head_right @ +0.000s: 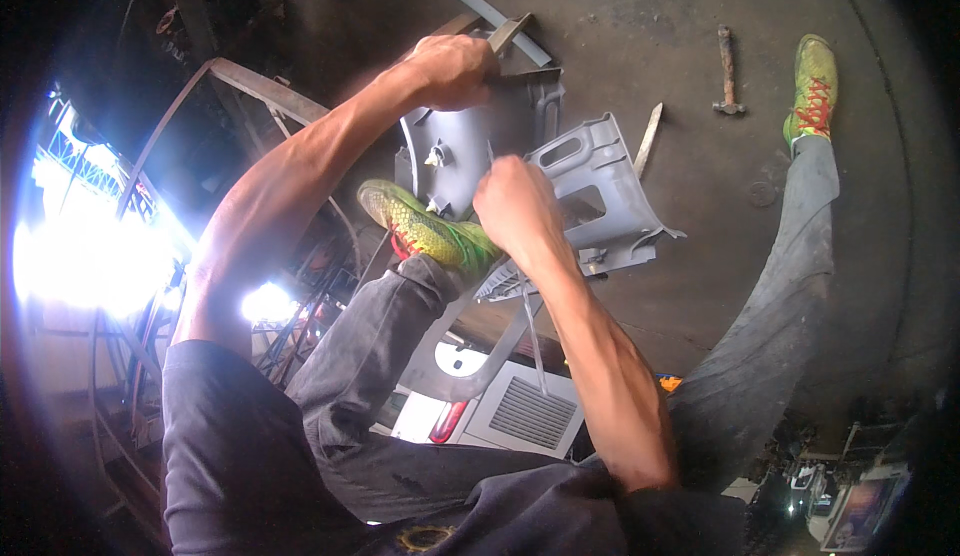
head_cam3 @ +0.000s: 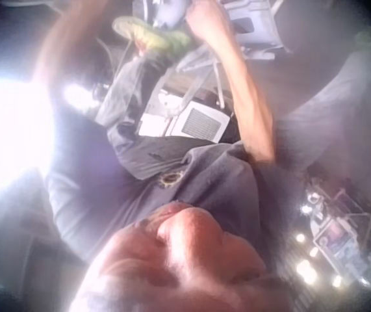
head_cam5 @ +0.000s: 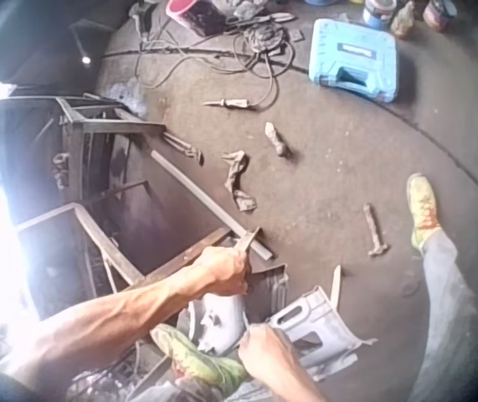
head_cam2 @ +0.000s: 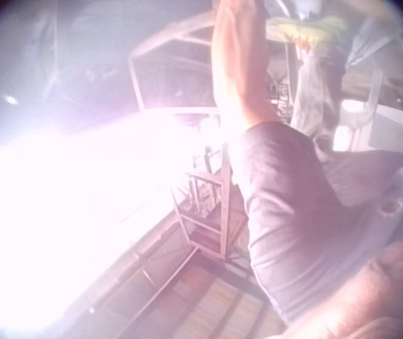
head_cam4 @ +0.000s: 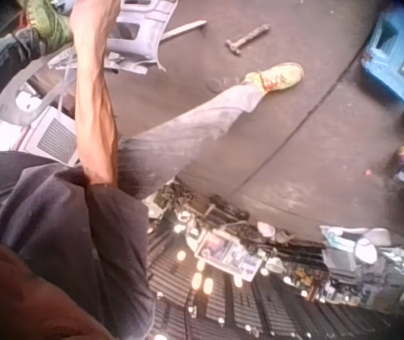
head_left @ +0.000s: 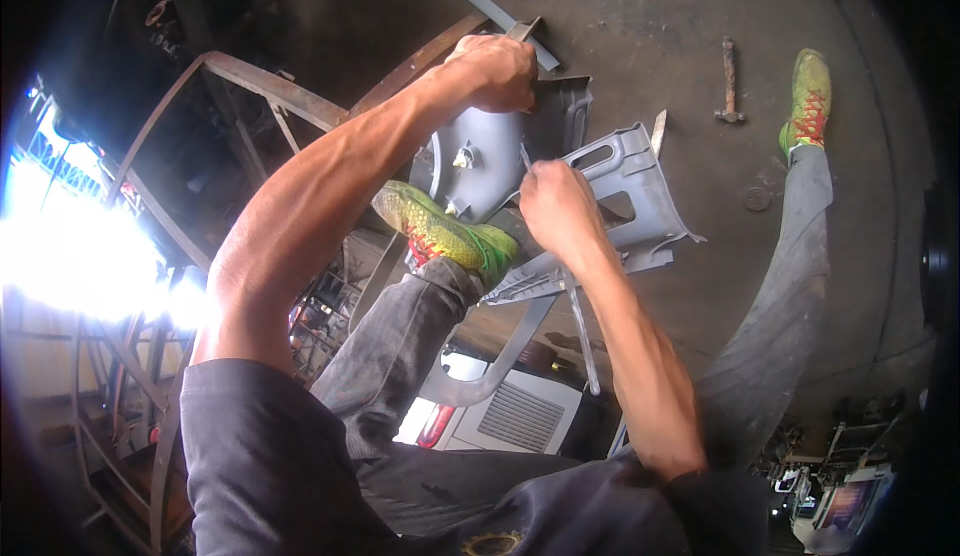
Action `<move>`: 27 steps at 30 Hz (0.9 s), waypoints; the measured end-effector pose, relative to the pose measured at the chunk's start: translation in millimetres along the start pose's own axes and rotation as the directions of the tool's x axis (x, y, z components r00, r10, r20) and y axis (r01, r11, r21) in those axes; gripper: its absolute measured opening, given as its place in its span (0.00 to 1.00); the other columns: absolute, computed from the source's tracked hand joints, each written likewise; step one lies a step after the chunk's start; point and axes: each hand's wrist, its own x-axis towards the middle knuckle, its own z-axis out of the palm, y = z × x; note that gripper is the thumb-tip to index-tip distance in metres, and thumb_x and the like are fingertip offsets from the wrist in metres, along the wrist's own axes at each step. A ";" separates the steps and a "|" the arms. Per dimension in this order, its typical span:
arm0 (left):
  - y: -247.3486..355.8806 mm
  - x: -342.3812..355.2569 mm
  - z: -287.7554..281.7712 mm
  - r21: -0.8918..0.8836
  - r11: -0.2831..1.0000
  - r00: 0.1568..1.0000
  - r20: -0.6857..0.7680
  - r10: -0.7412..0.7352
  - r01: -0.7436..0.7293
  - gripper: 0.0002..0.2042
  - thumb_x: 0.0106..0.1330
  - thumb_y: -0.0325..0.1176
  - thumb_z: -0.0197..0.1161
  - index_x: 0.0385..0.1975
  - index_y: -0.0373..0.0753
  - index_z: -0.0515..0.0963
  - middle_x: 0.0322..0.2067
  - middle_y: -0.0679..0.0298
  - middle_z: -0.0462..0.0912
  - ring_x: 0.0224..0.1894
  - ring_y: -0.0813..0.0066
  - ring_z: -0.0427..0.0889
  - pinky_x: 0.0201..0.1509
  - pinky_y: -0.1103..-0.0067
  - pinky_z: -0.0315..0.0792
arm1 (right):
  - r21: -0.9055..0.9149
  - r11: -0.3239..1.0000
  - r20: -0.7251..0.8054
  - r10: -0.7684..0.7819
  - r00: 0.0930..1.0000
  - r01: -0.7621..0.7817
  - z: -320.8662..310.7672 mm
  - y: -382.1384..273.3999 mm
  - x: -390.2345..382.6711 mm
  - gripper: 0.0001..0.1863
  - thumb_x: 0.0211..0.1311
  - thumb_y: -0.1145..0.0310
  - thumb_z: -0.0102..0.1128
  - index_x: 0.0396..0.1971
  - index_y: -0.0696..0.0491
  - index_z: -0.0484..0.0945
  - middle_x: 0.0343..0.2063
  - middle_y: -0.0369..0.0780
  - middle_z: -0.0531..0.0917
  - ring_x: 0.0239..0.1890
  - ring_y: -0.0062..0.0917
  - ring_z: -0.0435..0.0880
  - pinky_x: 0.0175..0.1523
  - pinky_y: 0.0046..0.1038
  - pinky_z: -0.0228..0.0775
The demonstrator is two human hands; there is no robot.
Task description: The person uses a soldering iron and pliers to repair a detached plastic bumper. They heat the plastic and use pliers to press and shape the material, then inspect the repaired area.
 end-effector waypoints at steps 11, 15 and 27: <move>-4.8 2.2 4.0 -0.040 0.999 0.999 -0.006 0.032 -0.032 0.16 0.55 0.43 0.68 0.41 0.43 0.85 0.41 0.56 0.86 0.48 0.57 0.84 0.52 0.67 0.76 | -0.017 0.999 -0.094 -0.037 0.995 0.035 19.2 14.3 26.3 0.16 0.62 0.67 0.50 0.25 0.64 0.79 0.28 0.60 0.80 0.37 0.57 0.80 0.45 0.50 0.71; -19.4 4.0 1.4 -0.224 0.967 0.990 -0.093 0.105 -0.123 0.24 0.49 0.39 0.69 0.48 0.40 0.81 0.41 0.50 0.85 0.45 0.55 0.84 0.52 0.66 0.76 | 0.140 0.988 -0.045 0.070 0.997 -0.064 13.1 9.8 24.7 0.17 0.60 0.64 0.54 0.27 0.65 0.80 0.27 0.59 0.81 0.37 0.54 0.82 0.45 0.47 0.73; -27.7 -53.3 154.6 -0.897 0.401 0.712 -0.404 -0.574 -0.186 0.44 0.50 0.39 0.78 0.64 0.29 0.59 0.49 0.46 0.80 0.47 0.58 0.82 0.49 0.69 0.79 | -0.061 0.998 -0.093 0.005 0.996 -0.010 6.7 8.1 -3.3 0.15 0.65 0.65 0.50 0.31 0.62 0.80 0.23 0.55 0.81 0.33 0.51 0.82 0.41 0.44 0.71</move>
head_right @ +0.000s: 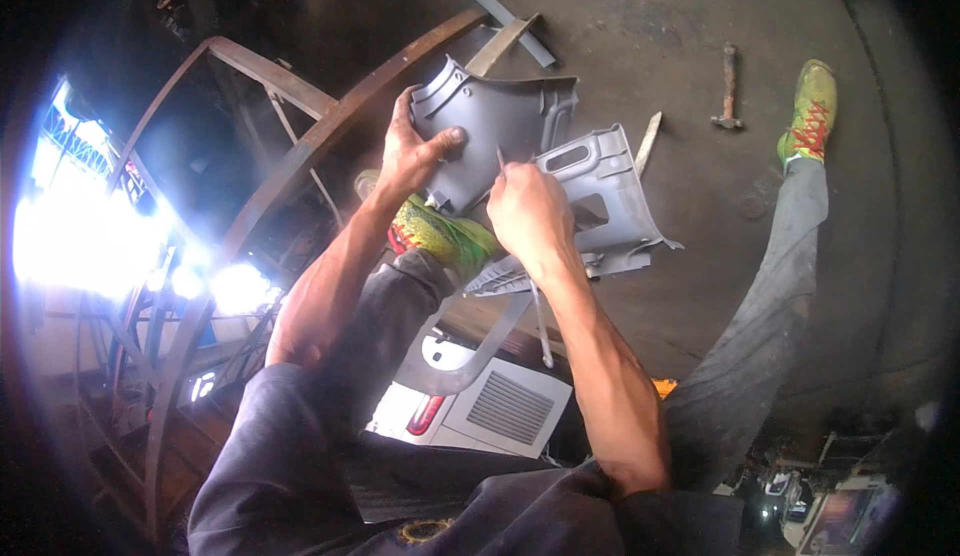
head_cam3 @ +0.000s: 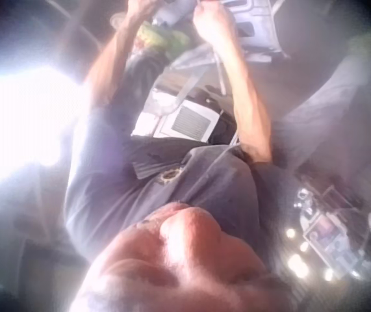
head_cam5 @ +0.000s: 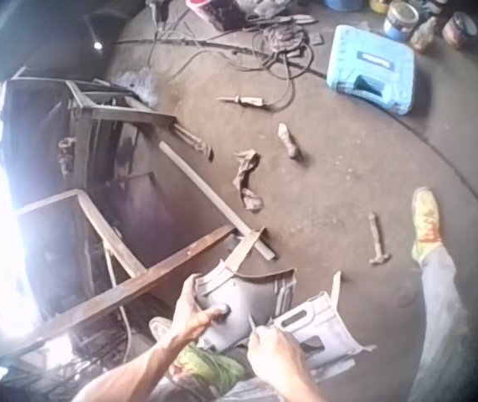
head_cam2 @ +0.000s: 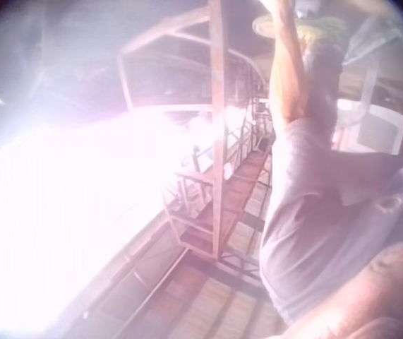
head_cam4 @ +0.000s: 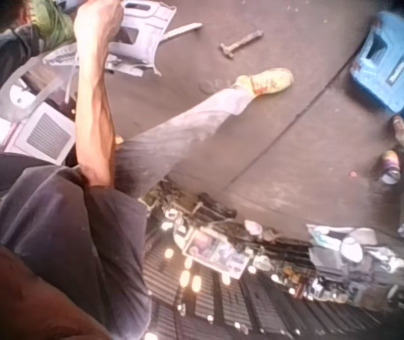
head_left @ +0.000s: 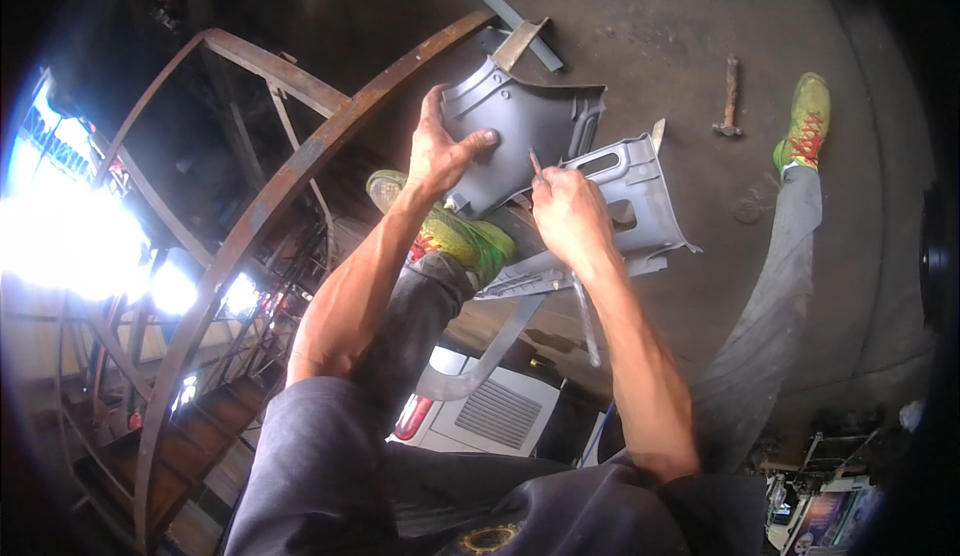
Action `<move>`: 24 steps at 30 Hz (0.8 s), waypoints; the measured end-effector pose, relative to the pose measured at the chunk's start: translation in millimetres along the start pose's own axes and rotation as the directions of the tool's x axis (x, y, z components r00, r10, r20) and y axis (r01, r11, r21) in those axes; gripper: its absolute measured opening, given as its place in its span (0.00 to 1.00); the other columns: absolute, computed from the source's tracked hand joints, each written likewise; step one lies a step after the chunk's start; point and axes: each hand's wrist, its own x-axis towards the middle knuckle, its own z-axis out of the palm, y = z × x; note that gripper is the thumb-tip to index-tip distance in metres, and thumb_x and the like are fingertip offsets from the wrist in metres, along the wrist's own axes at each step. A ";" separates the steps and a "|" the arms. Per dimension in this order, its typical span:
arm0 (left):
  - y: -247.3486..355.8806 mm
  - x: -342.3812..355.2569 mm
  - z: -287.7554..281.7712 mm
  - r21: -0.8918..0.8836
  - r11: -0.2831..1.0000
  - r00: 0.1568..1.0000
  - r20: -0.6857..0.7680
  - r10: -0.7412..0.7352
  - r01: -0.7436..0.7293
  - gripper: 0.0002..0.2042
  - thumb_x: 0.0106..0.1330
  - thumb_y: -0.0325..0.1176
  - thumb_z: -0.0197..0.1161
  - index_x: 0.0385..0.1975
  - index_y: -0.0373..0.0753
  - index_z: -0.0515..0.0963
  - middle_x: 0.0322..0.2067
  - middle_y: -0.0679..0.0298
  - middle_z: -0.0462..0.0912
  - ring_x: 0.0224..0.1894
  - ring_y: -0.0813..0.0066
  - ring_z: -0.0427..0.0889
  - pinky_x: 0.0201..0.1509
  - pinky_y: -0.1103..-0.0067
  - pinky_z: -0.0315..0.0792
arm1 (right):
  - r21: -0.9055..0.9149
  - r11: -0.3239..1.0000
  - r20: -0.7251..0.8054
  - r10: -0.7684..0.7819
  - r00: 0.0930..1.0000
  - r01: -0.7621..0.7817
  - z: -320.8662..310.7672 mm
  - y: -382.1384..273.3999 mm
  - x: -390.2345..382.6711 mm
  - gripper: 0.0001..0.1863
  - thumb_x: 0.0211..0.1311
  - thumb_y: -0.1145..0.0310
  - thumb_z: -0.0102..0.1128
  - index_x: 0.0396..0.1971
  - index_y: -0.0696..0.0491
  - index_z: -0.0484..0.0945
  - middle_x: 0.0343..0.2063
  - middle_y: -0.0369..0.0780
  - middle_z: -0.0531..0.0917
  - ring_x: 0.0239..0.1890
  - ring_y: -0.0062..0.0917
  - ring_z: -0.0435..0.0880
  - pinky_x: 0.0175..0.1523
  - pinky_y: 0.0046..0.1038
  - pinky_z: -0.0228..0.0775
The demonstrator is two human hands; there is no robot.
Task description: The person uses a soldering iron and pliers to repair a detached plastic bumper. They heat the plastic and use pliers to press and shape the material, then inspect the repaired area.
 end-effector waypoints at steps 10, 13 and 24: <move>-3.9 1.1 11.1 -0.199 0.970 0.986 -0.072 -0.153 0.136 0.21 0.57 0.32 0.70 0.48 0.29 0.73 0.36 0.52 0.85 0.37 0.66 0.84 0.44 0.71 0.77 | 0.001 1.000 -0.052 -0.030 0.998 0.031 6.4 -3.8 11.0 0.14 0.64 0.69 0.51 0.28 0.64 0.79 0.24 0.58 0.81 0.32 0.53 0.83 0.40 0.47 0.73; -2.6 -1.6 14.6 -0.206 0.963 0.979 -0.073 -0.190 0.172 0.20 0.56 0.31 0.69 0.46 0.29 0.74 0.36 0.51 0.85 0.37 0.65 0.84 0.44 0.71 0.77 | -0.020 1.000 -0.046 -0.007 0.999 0.006 1.6 -1.8 -7.1 0.13 0.63 0.69 0.51 0.28 0.64 0.79 0.24 0.58 0.81 0.33 0.54 0.83 0.41 0.49 0.74; -9.7 -0.9 14.2 -0.289 0.947 0.982 -0.077 -0.172 0.143 0.19 0.56 0.29 0.68 0.46 0.29 0.74 0.35 0.52 0.85 0.36 0.67 0.84 0.43 0.72 0.78 | 0.007 0.999 -0.044 -0.035 0.998 0.036 3.5 -0.5 21.2 0.14 0.63 0.69 0.51 0.26 0.64 0.80 0.25 0.58 0.81 0.32 0.54 0.82 0.41 0.48 0.74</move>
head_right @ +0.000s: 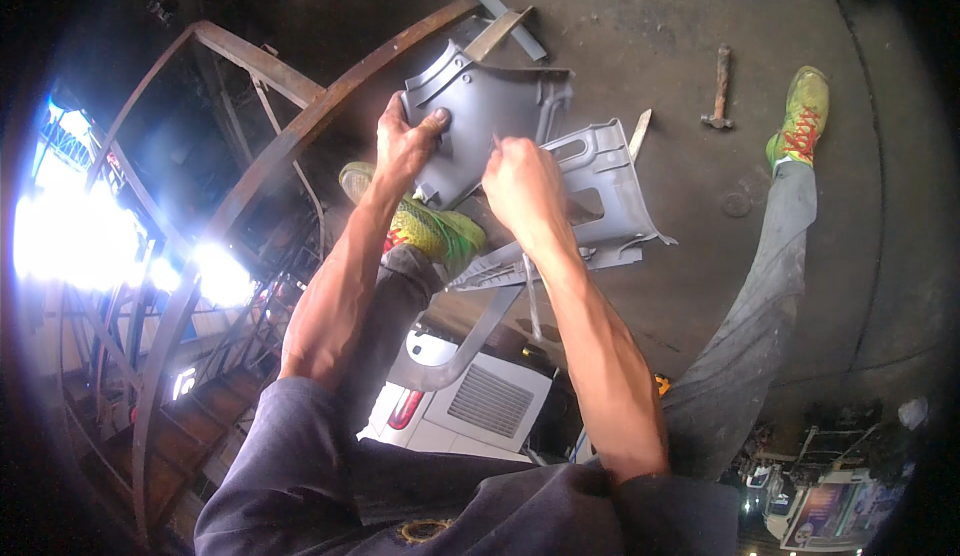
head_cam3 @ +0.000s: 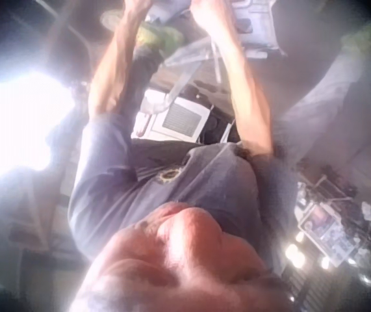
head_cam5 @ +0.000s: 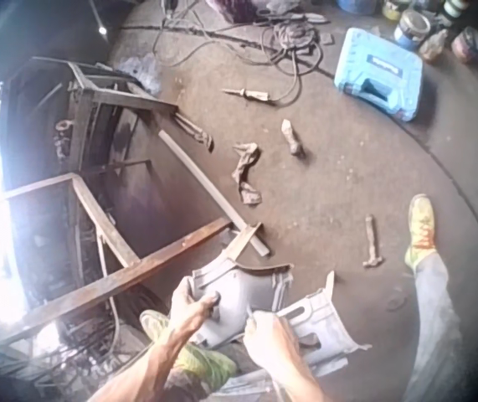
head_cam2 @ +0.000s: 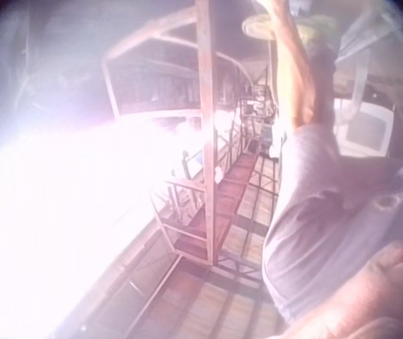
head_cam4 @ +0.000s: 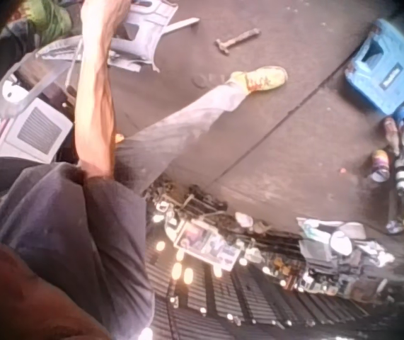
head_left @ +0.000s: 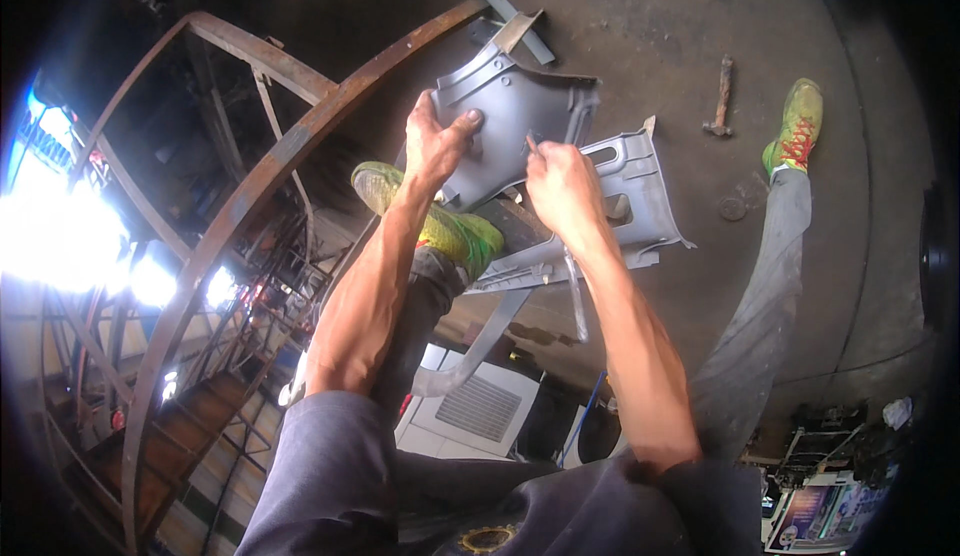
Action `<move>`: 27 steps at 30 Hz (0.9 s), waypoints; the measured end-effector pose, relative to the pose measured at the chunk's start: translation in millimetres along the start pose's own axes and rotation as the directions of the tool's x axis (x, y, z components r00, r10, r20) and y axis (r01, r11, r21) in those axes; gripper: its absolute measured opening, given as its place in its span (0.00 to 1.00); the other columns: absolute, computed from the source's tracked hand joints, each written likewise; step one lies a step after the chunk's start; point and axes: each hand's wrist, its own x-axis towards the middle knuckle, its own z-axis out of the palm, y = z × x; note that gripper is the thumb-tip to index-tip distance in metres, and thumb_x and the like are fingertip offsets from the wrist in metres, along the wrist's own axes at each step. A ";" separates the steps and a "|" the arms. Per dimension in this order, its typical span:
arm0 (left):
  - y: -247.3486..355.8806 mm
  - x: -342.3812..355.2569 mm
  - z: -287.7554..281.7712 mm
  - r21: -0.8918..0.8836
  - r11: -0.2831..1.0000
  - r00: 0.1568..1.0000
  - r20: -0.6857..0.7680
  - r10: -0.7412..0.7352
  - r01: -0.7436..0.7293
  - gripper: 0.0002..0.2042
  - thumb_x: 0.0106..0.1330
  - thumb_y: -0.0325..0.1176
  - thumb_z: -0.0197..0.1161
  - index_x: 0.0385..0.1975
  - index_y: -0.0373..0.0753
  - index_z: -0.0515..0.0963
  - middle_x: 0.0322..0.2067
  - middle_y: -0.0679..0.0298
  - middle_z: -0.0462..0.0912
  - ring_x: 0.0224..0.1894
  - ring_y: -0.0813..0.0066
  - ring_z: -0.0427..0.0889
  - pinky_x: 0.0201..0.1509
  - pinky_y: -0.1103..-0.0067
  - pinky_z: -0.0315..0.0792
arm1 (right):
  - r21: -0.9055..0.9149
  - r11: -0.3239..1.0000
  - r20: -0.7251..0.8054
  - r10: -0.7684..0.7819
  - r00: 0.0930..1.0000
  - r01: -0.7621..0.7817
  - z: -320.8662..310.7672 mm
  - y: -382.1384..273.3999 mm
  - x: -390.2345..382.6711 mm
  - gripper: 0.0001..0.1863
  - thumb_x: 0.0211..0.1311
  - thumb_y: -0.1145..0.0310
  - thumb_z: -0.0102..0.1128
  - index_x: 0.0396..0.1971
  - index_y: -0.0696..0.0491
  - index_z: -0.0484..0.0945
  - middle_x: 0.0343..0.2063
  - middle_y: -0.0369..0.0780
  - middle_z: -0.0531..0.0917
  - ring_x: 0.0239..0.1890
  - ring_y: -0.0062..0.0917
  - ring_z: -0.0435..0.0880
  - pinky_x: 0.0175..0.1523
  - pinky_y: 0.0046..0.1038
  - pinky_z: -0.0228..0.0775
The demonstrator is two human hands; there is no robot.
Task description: The person uses a soldering iron and pliers to repair a detached plastic bumper. They heat the plastic and use pliers to press and shape the material, then inspect the repaired area.
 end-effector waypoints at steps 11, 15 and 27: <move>4.7 1.6 -0.8 -0.005 0.998 0.998 0.013 -0.057 0.057 0.19 0.56 0.29 0.69 0.46 0.29 0.75 0.32 0.54 0.85 0.29 0.70 0.84 0.32 0.74 0.78 | -0.043 0.996 -0.012 -0.077 0.997 0.076 3.9 3.3 -2.6 0.14 0.64 0.67 0.52 0.26 0.63 0.77 0.21 0.57 0.78 0.30 0.55 0.80 0.36 0.45 0.69; 10.1 1.0 0.1 -0.040 0.997 0.997 0.030 -0.072 0.073 0.19 0.57 0.28 0.69 0.46 0.29 0.74 0.31 0.54 0.84 0.27 0.72 0.83 0.30 0.75 0.78 | -0.048 0.997 0.019 0.056 0.998 -0.055 -13.7 -8.6 -30.8 0.13 0.61 0.69 0.53 0.25 0.64 0.79 0.25 0.58 0.81 0.32 0.56 0.81 0.41 0.49 0.74; 14.1 3.9 -3.3 -0.025 0.991 0.988 0.086 -0.128 0.131 0.19 0.58 0.27 0.69 0.47 0.29 0.74 0.30 0.56 0.84 0.26 0.71 0.83 0.29 0.75 0.79 | -0.082 0.994 -0.023 -0.080 0.997 0.078 1.2 3.0 1.6 0.12 0.62 0.68 0.52 0.28 0.61 0.81 0.24 0.56 0.82 0.32 0.54 0.83 0.40 0.48 0.74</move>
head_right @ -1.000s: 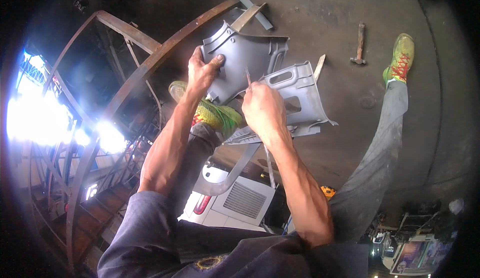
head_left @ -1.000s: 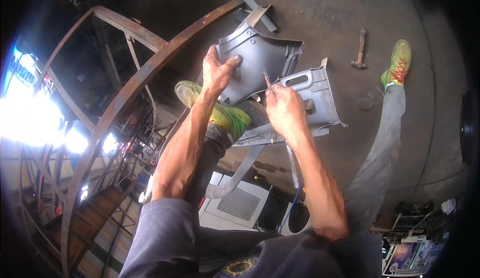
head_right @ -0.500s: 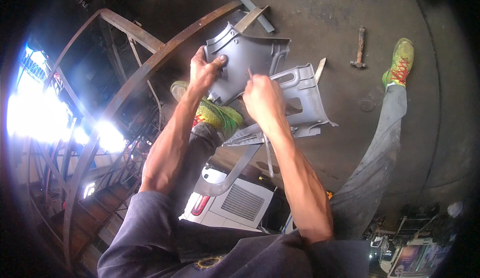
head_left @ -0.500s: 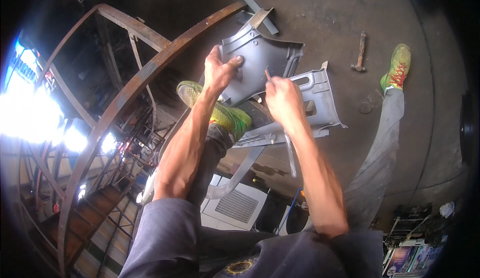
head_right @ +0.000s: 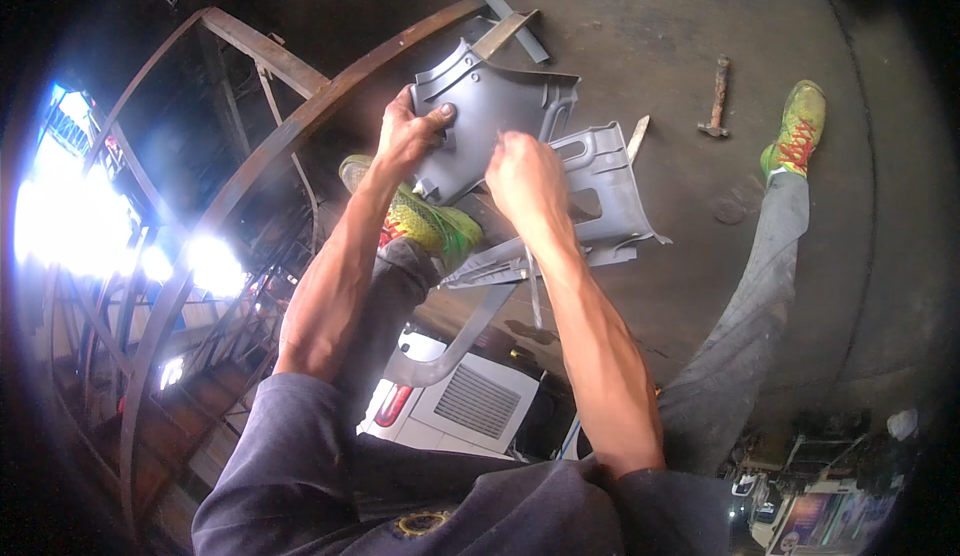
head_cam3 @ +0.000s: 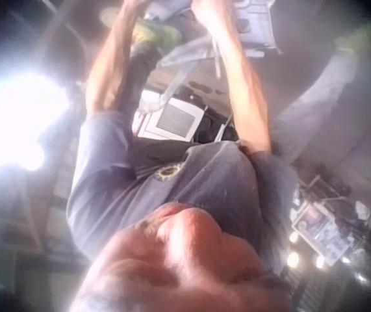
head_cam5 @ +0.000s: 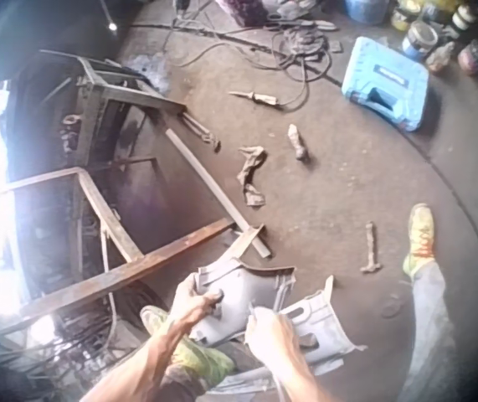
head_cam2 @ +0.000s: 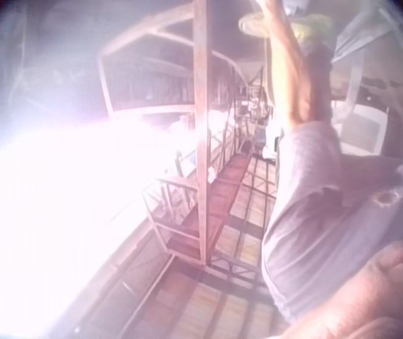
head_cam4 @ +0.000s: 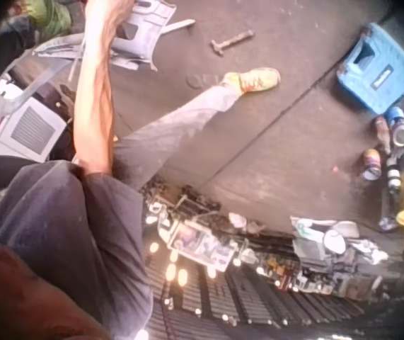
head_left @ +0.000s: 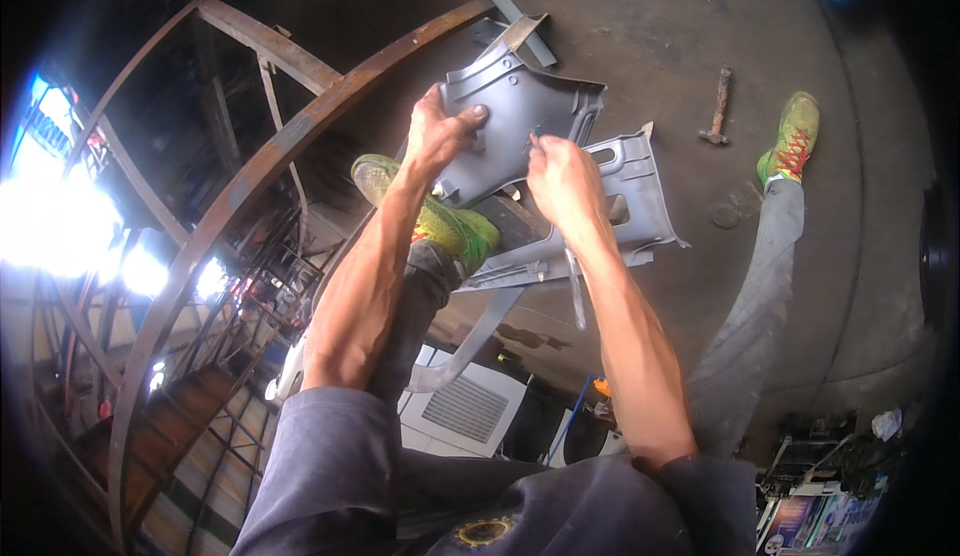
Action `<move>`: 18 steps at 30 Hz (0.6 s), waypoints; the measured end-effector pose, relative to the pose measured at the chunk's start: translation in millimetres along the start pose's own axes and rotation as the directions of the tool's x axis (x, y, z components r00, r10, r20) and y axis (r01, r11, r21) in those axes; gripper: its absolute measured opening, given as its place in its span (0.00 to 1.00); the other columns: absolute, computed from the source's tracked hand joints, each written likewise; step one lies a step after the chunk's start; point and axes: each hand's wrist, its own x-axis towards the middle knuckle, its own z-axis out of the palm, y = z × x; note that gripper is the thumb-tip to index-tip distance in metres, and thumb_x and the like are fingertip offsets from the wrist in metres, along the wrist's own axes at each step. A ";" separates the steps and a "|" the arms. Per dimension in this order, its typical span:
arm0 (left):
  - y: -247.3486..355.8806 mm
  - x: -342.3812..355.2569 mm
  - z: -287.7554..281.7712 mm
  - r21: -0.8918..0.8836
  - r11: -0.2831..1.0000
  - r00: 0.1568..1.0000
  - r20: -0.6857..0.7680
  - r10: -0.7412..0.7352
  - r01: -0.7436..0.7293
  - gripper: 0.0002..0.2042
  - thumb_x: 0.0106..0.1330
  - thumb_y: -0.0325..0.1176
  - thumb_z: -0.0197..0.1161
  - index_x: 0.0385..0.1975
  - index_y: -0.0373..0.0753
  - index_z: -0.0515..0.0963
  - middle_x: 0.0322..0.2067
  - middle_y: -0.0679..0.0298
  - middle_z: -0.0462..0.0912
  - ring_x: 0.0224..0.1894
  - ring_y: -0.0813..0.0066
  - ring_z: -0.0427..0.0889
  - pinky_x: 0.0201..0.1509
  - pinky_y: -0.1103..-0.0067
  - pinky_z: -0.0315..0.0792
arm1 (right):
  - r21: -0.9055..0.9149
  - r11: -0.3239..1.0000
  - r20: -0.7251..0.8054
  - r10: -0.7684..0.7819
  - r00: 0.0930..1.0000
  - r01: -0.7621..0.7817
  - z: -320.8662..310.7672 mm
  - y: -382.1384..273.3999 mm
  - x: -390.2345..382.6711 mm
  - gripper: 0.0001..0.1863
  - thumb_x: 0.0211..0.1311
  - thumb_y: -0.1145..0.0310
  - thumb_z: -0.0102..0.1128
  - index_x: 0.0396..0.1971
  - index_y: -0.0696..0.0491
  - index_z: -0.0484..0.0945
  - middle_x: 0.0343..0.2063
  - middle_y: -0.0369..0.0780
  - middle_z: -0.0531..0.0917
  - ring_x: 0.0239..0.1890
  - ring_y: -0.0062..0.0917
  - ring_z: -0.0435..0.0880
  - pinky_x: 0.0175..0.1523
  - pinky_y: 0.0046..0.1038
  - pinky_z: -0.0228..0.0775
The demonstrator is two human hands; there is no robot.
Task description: The person uses a soldering iron and pliers to repair a detached plastic bumper. They heat the plastic and use pliers to press and shape the material, then inspect the repaired area.
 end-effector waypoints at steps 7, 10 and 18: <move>-12.7 6.6 -0.2 0.029 1.000 1.000 -0.025 -0.003 0.004 0.20 0.57 0.32 0.72 0.46 0.32 0.75 0.34 0.60 0.84 0.32 0.75 0.82 0.34 0.77 0.77 | -0.101 0.995 0.027 0.017 0.999 -0.014 -5.5 -4.7 -17.5 0.11 0.60 0.69 0.55 0.29 0.61 0.80 0.24 0.56 0.82 0.32 0.52 0.83 0.40 0.48 0.75; -5.6 3.8 0.6 0.086 0.996 0.999 -0.039 0.015 -0.011 0.20 0.57 0.32 0.72 0.46 0.32 0.75 0.33 0.59 0.84 0.32 0.75 0.82 0.34 0.77 0.77 | -0.124 0.992 0.018 -0.027 0.999 0.029 -0.4 -0.9 1.8 0.11 0.61 0.69 0.54 0.31 0.62 0.81 0.25 0.56 0.83 0.32 0.52 0.84 0.40 0.48 0.75; -6.4 2.7 1.9 0.129 0.992 0.998 -0.065 0.011 -0.003 0.20 0.57 0.31 0.72 0.47 0.33 0.75 0.30 0.61 0.83 0.27 0.78 0.79 0.30 0.78 0.75 | -0.133 0.991 0.033 0.030 0.999 -0.026 -6.3 -4.2 -5.5 0.11 0.62 0.68 0.53 0.28 0.61 0.79 0.24 0.56 0.82 0.31 0.53 0.83 0.39 0.48 0.74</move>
